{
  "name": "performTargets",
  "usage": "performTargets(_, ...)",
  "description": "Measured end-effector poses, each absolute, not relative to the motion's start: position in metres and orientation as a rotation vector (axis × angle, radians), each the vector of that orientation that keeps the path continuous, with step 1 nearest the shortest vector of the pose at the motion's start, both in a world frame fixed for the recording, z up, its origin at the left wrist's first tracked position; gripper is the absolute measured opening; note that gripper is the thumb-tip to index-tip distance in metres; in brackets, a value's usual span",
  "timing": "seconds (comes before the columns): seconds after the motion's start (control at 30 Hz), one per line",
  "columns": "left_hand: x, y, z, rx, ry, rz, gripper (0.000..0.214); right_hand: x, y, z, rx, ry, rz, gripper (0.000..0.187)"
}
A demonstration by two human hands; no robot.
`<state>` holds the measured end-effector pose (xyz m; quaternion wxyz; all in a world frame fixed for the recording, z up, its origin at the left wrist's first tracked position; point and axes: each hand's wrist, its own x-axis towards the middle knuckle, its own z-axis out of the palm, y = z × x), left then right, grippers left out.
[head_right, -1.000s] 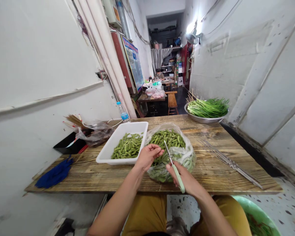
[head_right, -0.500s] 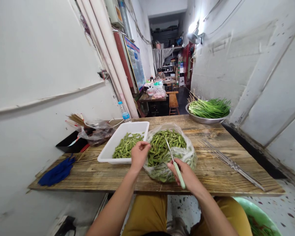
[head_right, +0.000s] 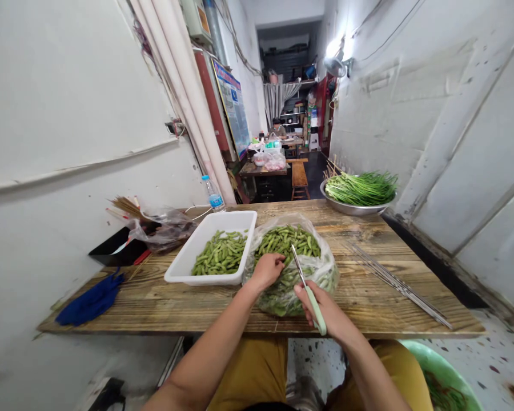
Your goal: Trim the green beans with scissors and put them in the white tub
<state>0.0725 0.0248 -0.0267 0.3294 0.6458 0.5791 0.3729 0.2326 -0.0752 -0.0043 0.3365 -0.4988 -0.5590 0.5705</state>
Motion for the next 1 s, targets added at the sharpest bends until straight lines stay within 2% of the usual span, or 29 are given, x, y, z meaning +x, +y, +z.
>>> performTargets(0.23, 0.061, 0.009, -0.017, 1.12, 1.055, 0.979, 0.026, 0.233, -0.072, -0.006, -1.288, -1.503, 1.479, 0.034)
performTargets(0.67, 0.055, -0.007, 0.001, 1.247, 1.09, 1.01, 0.03, 0.236, -0.072, -0.003, -1.34, -1.862, 1.014, 0.034)
performTargets(1.0, 0.054, -0.007, 0.007, 0.949, 0.934, 1.025, 0.037, 0.239, -0.07, -0.005, -1.358, -1.863, 1.024, 0.035)
